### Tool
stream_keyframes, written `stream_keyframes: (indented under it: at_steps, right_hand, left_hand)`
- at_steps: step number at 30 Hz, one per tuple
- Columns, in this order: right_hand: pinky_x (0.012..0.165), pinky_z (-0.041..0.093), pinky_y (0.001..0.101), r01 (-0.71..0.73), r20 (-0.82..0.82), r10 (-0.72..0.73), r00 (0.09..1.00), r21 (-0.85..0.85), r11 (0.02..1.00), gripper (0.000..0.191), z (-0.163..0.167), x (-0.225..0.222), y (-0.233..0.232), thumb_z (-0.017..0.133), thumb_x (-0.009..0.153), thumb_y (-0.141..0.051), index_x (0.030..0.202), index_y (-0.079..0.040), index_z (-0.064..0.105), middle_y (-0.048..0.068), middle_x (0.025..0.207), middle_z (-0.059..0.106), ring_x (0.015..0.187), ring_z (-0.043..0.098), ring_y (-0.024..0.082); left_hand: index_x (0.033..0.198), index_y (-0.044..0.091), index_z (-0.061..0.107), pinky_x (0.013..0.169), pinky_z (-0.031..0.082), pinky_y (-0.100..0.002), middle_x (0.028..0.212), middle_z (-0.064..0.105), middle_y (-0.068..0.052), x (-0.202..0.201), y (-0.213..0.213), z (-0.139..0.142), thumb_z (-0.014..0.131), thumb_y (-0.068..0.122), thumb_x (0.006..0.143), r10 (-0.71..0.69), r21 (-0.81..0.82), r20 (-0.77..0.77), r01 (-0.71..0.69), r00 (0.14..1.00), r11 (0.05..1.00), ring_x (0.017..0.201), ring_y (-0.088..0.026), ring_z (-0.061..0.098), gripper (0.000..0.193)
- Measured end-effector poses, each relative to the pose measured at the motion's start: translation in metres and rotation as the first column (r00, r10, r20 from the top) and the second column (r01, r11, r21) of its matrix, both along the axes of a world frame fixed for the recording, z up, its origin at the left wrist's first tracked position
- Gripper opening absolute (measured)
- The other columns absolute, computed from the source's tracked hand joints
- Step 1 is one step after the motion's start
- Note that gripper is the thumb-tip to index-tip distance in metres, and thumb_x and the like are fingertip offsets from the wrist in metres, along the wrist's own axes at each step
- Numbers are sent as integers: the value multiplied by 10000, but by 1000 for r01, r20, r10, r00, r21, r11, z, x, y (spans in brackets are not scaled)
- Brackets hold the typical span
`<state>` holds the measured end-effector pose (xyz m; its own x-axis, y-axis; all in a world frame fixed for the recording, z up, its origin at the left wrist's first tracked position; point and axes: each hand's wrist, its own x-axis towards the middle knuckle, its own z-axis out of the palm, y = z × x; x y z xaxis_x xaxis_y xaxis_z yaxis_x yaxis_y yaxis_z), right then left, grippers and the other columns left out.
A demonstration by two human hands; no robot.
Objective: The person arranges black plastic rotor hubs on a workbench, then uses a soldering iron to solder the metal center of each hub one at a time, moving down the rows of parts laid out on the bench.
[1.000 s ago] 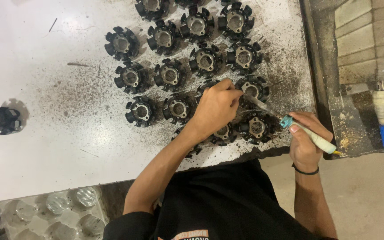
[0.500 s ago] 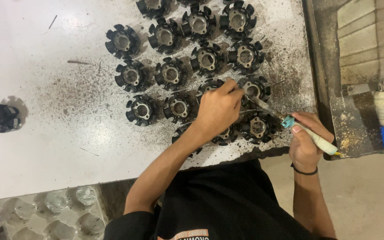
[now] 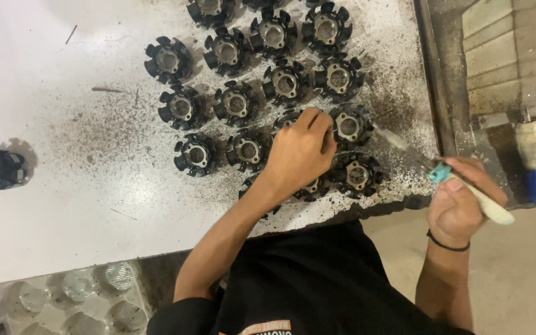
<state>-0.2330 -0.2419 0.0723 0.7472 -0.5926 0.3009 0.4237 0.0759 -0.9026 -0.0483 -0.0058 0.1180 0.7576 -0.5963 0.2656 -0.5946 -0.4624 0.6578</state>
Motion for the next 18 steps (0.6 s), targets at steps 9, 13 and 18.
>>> stream_keyframes:
  at_steps: [9, 13, 18]
  right_hand:
    - [902, 573, 294, 48, -169, -61, 984, -80, 996, 283, -12, -72, 49, 670, 902, -55, 1113, 134, 677, 243, 1088, 686, 981, 696, 276]
    - [889, 565, 283, 73, -226, -113, 968, -175, 982, 313, -5, -75, 59, 648, 882, -76, 1102, 144, 673, 263, 1096, 689, 967, 701, 278]
    - [863, 582, 294, 59, -257, -124, 958, -246, 967, 291, 7, -73, 63, 643, 878, -80, 1061, 144, 673, 269, 1049, 690, 936, 720, 291]
  left_hand:
    - [1106, 85, 723, 591, 579, -368, 1026, 654, -53, -64, 26, -7, 741, 27, 837, -158, -49, 10, 158, 987, 986, 731, -247, 720, 275]
    - [1095, 91, 724, 603, 581, -372, 1029, 649, -38, -68, 27, -14, 743, 35, 831, -161, -24, 31, 162, 986, 986, 745, -246, 723, 271]
    - [1022, 59, 708, 587, 567, -393, 988, 621, -83, -64, 25, -5, 726, 50, 818, -207, -23, 11, 207, 978, 978, 713, -273, 705, 206]
